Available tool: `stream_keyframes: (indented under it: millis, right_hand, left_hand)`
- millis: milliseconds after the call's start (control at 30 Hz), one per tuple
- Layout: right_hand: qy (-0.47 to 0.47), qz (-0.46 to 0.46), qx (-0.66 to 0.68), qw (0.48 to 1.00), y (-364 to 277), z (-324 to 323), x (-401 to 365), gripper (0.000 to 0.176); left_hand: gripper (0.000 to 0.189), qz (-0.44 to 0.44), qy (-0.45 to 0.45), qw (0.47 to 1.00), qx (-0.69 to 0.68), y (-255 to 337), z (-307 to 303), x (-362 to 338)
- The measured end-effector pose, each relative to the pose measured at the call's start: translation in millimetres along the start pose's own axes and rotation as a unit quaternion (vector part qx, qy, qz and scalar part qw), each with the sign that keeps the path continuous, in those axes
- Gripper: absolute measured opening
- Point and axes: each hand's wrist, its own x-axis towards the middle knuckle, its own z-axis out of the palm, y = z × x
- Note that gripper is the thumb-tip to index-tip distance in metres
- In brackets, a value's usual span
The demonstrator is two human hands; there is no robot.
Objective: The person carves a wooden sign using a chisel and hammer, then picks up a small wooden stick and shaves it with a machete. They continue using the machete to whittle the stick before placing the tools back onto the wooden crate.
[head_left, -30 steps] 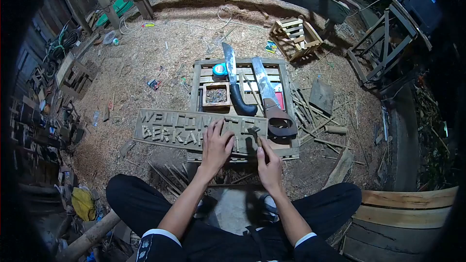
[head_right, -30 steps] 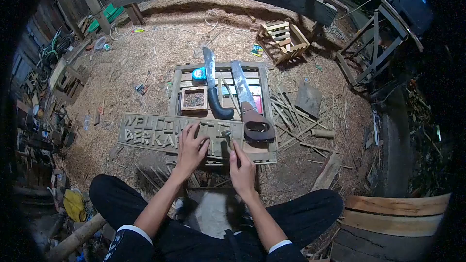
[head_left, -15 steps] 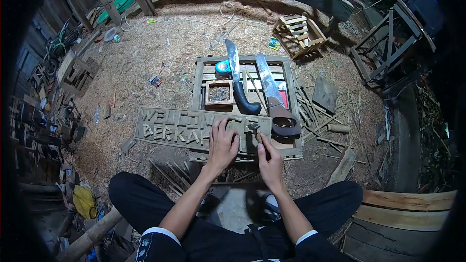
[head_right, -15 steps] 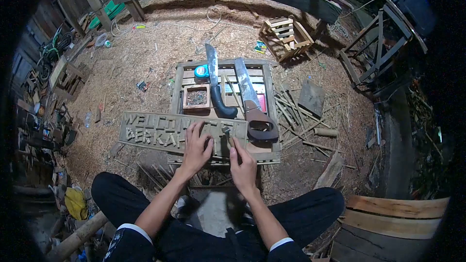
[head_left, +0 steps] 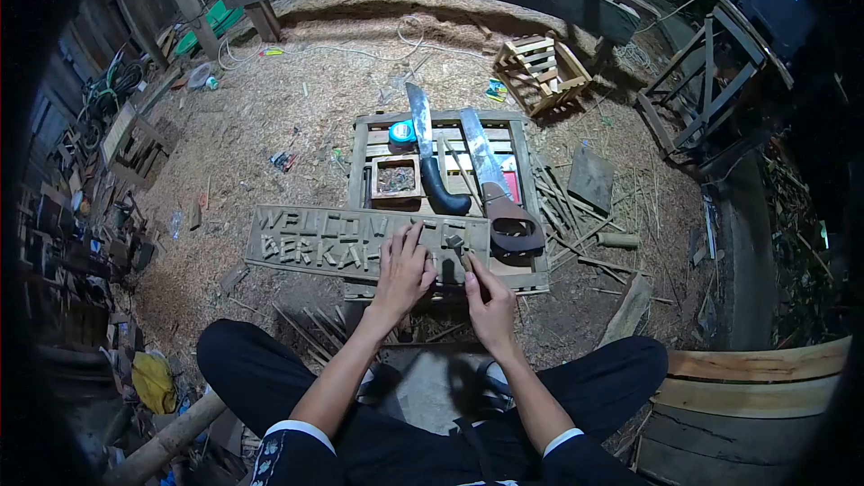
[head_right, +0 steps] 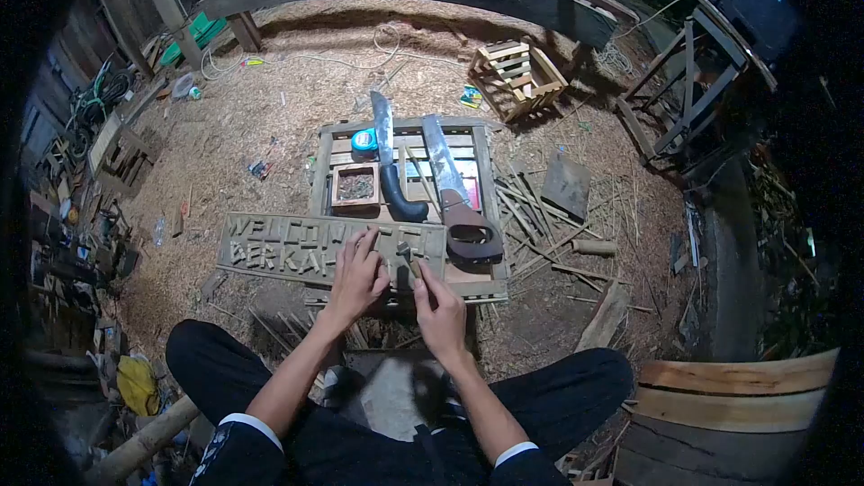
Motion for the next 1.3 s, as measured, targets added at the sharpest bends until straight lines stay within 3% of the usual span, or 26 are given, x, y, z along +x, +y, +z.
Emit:
stream_keyframes:
  millis: [567, 1033, 1233, 1300]
  right_hand:
    - [0.009, -0.008, 0.007, 1.000, 0, -8, -7, 0.036]
    - [0.004, -0.008, 0.014, 1.000, 2, -5, -4, 0.037]
    - [-0.017, 0.048, 0.030, 0.998, 1, -5, 0, 0.036]
    - [0.029, -0.005, -0.008, 1.000, 8, -1, 3, 0.037]
  left_hand:
    - [0.020, -0.029, 0.014, 0.997, -0.065, 3, -9, -2]
    - [0.024, -0.042, -0.027, 0.998, 0.043, 17, -5, 0]
    - [0.028, -0.061, -0.031, 0.997, 0.038, 19, -6, 2]
    - [0.024, -0.065, -0.028, 0.997, 0.045, 19, -2, 4]
